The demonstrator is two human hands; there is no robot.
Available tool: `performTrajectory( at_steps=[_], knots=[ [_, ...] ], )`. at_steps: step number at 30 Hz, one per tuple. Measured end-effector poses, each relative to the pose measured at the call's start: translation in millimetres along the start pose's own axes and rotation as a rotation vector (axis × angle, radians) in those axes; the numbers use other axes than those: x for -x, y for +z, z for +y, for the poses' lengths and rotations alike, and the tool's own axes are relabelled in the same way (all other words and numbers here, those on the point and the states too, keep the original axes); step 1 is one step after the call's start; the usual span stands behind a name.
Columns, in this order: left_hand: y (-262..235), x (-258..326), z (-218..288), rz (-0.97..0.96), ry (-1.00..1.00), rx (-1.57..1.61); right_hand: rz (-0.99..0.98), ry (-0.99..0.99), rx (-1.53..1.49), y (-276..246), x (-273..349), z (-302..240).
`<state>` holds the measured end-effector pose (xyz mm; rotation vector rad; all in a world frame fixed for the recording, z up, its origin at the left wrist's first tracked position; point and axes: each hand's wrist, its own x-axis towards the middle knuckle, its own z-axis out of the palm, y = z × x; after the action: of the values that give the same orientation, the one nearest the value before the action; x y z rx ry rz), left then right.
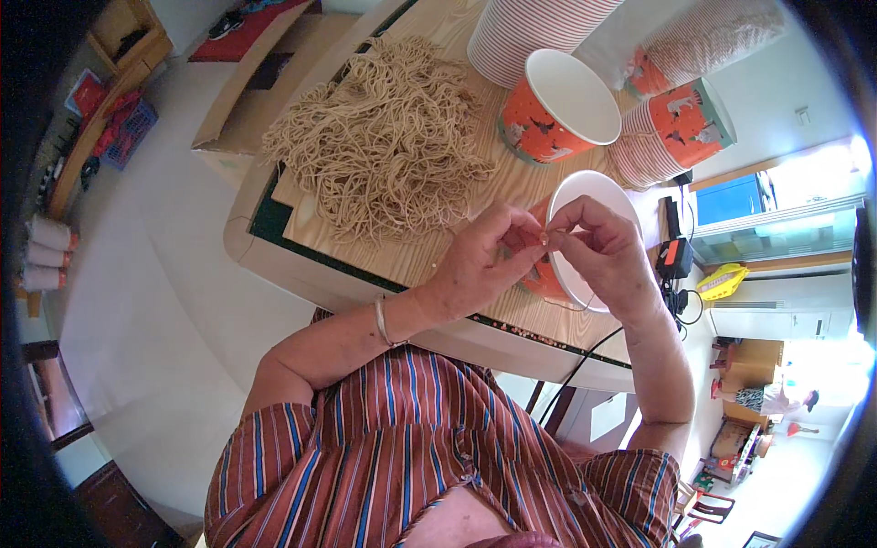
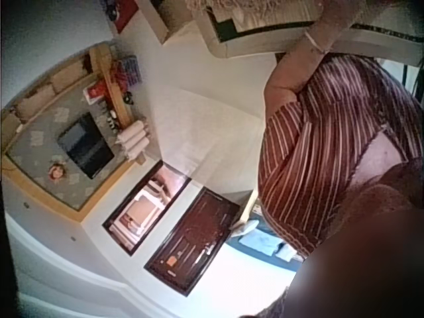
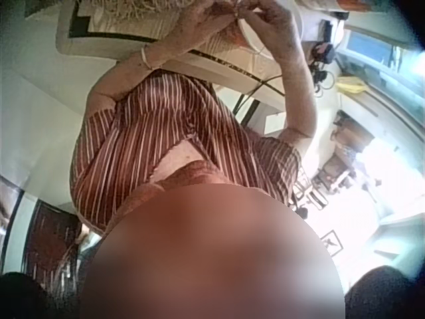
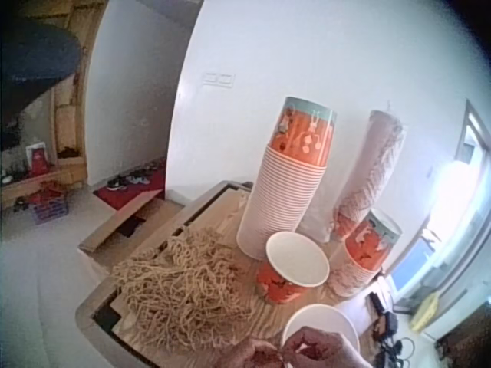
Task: Threading thin elastic strings through pre-drilled holes in the rims of paper cups.
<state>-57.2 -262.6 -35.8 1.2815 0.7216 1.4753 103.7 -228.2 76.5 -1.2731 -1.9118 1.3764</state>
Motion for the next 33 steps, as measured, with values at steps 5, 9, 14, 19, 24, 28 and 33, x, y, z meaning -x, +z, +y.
performTrajectory(
  at_steps=[5, 9, 14, 19, 24, 28, 33],
  knots=[
    [-2.0, -4.3, -0.8, -0.019, 0.037, -0.127, -0.008, -0.017, 0.008, 1.0, 0.2, -2.7],
    [-3.0, -5.8, -1.3, -0.016, 0.144, -0.176, -0.021, -0.015, -0.029, 1.1, 1.4, -4.2],
    [-4.3, -3.8, -2.1, -0.03, 0.109, -0.148, -0.039, 0.011, -0.006, 0.7, 1.0, -5.5],
    [-0.3, -2.5, -5.3, -0.004, 0.077, -0.068, -0.046, 0.012, 0.041, 1.1, 4.2, -6.7],
    [-1.9, -3.5, -1.0, -0.062, 0.089, -0.119, -0.048, 0.034, -0.024, 2.1, 7.7, -4.4],
    [-1.4, -2.8, -5.4, -0.038, 0.149, -0.142, -0.022, 0.068, 0.02, 4.2, 10.4, -11.3],
    [-3.5, 0.2, -5.1, -0.019, 0.231, -0.261, 0.047, 0.074, 0.16, 5.5, 18.9, -8.2]
  ],
)
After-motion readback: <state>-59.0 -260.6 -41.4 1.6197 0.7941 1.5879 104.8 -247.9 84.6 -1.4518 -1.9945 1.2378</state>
